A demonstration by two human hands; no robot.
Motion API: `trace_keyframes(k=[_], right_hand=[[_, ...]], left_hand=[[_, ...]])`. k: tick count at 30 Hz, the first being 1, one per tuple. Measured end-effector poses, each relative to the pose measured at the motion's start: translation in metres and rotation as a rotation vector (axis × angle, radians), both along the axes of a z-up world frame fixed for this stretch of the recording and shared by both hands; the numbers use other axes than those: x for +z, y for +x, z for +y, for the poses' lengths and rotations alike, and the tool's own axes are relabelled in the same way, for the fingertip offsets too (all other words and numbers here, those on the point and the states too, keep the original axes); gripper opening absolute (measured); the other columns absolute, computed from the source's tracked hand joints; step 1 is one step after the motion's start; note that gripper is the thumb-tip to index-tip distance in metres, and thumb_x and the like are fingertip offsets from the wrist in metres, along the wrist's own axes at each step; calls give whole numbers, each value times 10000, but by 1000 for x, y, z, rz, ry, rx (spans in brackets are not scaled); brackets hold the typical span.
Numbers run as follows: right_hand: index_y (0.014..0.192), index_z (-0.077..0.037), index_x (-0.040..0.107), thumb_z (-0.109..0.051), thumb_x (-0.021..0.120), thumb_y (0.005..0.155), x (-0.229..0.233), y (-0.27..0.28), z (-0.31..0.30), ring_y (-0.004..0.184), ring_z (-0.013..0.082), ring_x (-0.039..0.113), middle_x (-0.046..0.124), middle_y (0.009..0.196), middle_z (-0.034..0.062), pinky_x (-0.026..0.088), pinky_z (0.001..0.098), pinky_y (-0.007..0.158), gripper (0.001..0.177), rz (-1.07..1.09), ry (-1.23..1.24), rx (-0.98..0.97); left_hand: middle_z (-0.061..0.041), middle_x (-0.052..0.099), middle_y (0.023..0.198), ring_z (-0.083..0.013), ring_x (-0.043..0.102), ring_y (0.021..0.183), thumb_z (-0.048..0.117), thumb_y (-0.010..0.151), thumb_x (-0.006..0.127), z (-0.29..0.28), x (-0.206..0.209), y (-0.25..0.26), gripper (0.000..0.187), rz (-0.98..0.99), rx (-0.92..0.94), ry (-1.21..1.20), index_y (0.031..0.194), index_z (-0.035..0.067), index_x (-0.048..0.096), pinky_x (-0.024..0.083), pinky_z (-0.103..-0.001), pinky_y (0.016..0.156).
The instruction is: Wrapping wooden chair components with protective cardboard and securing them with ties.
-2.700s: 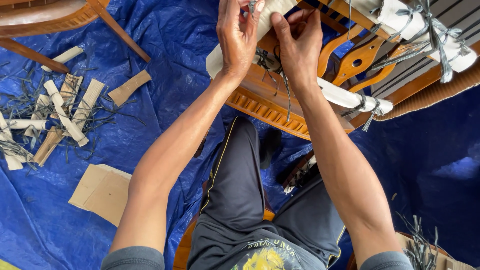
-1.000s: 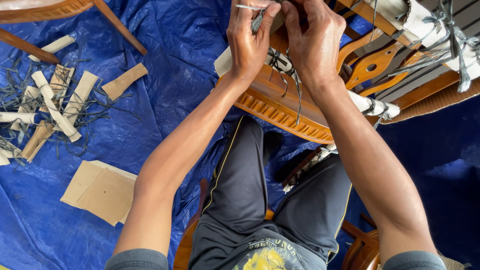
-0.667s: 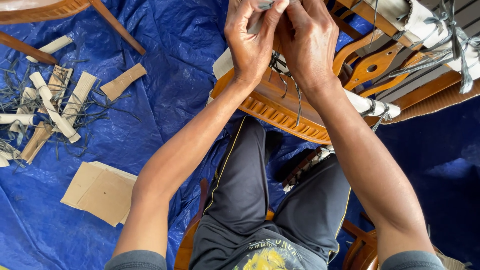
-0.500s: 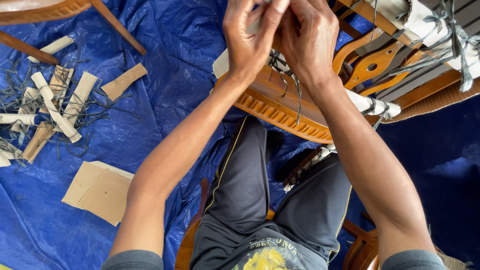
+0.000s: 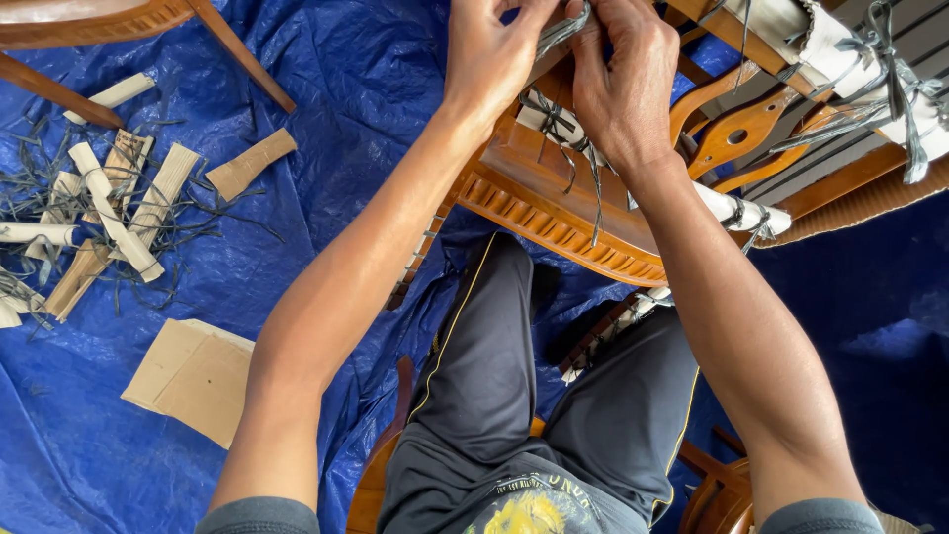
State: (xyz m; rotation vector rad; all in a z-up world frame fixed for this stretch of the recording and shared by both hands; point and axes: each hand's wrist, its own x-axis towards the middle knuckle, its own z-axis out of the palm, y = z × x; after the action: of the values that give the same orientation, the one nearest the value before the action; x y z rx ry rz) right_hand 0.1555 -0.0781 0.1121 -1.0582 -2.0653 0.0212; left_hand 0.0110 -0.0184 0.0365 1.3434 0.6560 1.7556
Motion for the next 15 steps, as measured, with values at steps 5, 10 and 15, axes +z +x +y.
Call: trace_keyframes(k=[5,10,15], right_hand=[[1073,35,707,-102,647,1139,9,-7,-1,707,225,658,719,852,150,504,361,661,163,120,-121,-36],[1125,5,743,-64,632,1131,22,-9,-2,791,160,707,752,905,115,537,326,695,131,82,-138,40],[1051,-15,756,-49,803,1065,20,-3,-1,767,207,731,759,885,122,539,351,684,59,36,-125,-32]], left_hand=[[-53,718,949,-78,635,914,157,1109,653,-4,-26,-4,236,-254,-158,-93,1009,-48,713,509,-270,827],[-4,759,886,-38,639,714,44,953,620,-9,6,-17,94,125,26,-164,1007,8,688,521,-256,617],[-112,678,849,-249,672,765,-9,891,776,-2,4,-26,185,507,183,301,1031,16,657,520,-383,713]])
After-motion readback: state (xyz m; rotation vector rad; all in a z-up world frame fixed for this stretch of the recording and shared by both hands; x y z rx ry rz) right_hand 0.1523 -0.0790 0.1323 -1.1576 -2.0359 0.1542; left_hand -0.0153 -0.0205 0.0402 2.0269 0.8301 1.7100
